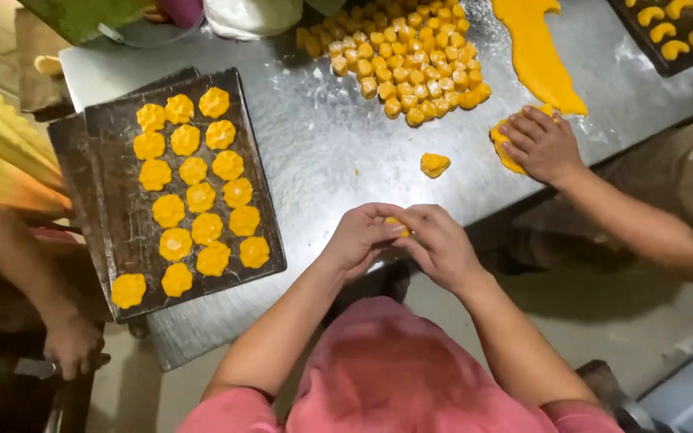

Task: Shaping small pieces of yellow dough and placing them on a baking tray

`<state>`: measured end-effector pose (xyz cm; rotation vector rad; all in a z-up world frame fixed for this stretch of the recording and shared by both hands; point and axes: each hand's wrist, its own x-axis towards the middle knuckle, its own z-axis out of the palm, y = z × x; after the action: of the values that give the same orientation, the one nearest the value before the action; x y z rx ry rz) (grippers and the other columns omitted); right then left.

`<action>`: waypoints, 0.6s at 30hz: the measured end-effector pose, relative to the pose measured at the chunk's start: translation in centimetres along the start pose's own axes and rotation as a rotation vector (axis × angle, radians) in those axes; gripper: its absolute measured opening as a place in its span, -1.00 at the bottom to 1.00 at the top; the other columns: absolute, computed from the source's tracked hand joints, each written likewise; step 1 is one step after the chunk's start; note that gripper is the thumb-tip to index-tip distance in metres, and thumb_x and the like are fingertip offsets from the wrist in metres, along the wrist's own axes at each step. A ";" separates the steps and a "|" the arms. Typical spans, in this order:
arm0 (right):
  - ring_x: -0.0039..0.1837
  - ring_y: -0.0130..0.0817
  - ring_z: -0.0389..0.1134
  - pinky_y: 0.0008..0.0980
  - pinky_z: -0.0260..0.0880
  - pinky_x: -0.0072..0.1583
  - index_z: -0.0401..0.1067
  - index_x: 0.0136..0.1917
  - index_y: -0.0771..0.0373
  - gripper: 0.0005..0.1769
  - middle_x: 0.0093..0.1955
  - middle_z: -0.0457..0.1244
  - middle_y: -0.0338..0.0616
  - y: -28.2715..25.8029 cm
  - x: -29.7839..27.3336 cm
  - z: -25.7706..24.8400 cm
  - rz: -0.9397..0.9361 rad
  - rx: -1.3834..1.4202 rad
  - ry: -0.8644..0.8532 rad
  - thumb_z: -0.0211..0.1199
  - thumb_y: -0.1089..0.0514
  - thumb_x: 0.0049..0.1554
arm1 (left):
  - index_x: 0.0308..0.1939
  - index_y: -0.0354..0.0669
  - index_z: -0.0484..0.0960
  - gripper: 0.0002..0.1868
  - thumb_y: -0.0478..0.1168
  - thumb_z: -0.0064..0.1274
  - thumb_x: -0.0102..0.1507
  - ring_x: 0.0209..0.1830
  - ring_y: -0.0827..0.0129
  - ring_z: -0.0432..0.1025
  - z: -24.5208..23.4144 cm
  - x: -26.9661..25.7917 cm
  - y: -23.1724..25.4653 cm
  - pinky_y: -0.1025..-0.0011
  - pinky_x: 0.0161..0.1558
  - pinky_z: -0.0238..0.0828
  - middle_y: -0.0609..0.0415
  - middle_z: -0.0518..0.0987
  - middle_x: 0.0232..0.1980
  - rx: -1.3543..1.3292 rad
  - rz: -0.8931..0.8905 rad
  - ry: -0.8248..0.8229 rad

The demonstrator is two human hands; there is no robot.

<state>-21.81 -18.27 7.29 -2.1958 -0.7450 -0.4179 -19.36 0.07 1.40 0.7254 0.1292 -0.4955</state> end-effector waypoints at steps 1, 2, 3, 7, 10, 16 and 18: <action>0.12 -0.11 0.42 -0.17 0.46 0.12 0.48 0.35 0.16 -0.55 0.12 0.35 -0.11 -0.7 -1.0 0.3 0.001 -0.038 -0.016 0.27 0.03 0.22 | 0.02 -0.55 0.55 -0.62 -0.54 0.27 0.14 -0.29 0.08 0.64 0.1 -1.2 -0.3 0.26 -0.24 0.72 -0.17 0.61 -0.18 0.006 -0.026 -0.011; 0.12 -0.11 0.42 -0.17 0.46 0.12 0.48 0.35 0.16 -0.55 0.12 0.35 -0.11 -1.5 -1.7 0.4 0.013 -0.040 -0.027 0.27 0.03 0.22 | 0.02 -0.55 0.55 -0.62 -0.54 0.27 0.14 -0.29 0.08 0.64 0.3 -2.1 -0.8 0.26 -0.24 0.72 -0.17 0.61 -0.18 -0.006 -0.037 -0.007; 0.09 -0.13 0.43 -0.20 0.46 0.10 0.52 0.29 0.17 -0.61 0.08 0.36 -0.13 -1.8 -2.0 0.5 0.010 -0.057 0.041 0.29 0.07 0.22 | 0.01 -0.53 0.56 -0.62 -0.52 0.29 0.14 -0.31 0.10 0.64 0.5 -2.4 -0.7 0.29 -0.27 0.72 -0.19 0.63 -0.19 -0.027 -0.031 -0.008; 0.06 -0.12 0.45 -0.26 0.47 0.08 0.58 0.20 0.19 -0.69 0.05 0.39 -0.12 -3.0 -2.9 0.3 0.068 0.024 0.189 0.35 0.15 0.18 | -0.01 -0.48 0.58 -0.63 -0.52 0.31 0.13 -0.35 0.10 0.64 0.4 -2.0 -3.2 0.32 -0.30 0.70 -0.20 0.64 -0.20 -0.104 -0.010 0.014; 0.01 -0.08 0.45 -0.21 0.48 0.04 0.59 0.16 0.22 -0.70 0.02 0.39 -0.08 -2.3 -2.3 -0.1 0.080 0.093 0.165 0.42 0.20 0.13 | -0.02 -0.48 0.57 -0.64 -0.53 0.32 0.13 -0.38 0.11 0.64 1.1 -2.0 -2.8 0.33 -0.31 0.69 -0.19 0.63 -0.22 -0.099 0.022 0.082; 0.02 0.03 0.43 -0.17 0.46 0.06 0.57 0.10 0.34 -0.78 -0.03 0.36 0.05 4.9 -0.4 -0.4 0.235 0.035 0.416 0.45 0.24 0.20 | 0.10 -0.42 0.50 -0.61 -0.48 0.25 0.22 -0.33 0.19 0.60 0.9 0.3 -1.6 0.42 -0.22 0.68 -0.12 0.54 -0.18 -0.025 0.275 0.476; 0.06 0.04 0.39 -0.18 0.45 0.09 0.52 0.15 0.37 -0.73 0.02 0.31 0.06 9.4 1.0 0.2 0.138 -0.045 0.468 0.40 0.17 0.26 | 0.17 -0.45 0.47 -0.57 -0.46 0.22 0.25 -0.27 0.18 0.60 1.4 -0.1 -0.4 0.38 -0.13 0.68 -0.13 0.53 -0.14 -0.016 0.287 0.516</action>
<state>-15.13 -22.80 2.40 -2.0592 -0.3292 -0.8449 -19.68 -1.05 2.25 0.8294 0.5033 -0.0250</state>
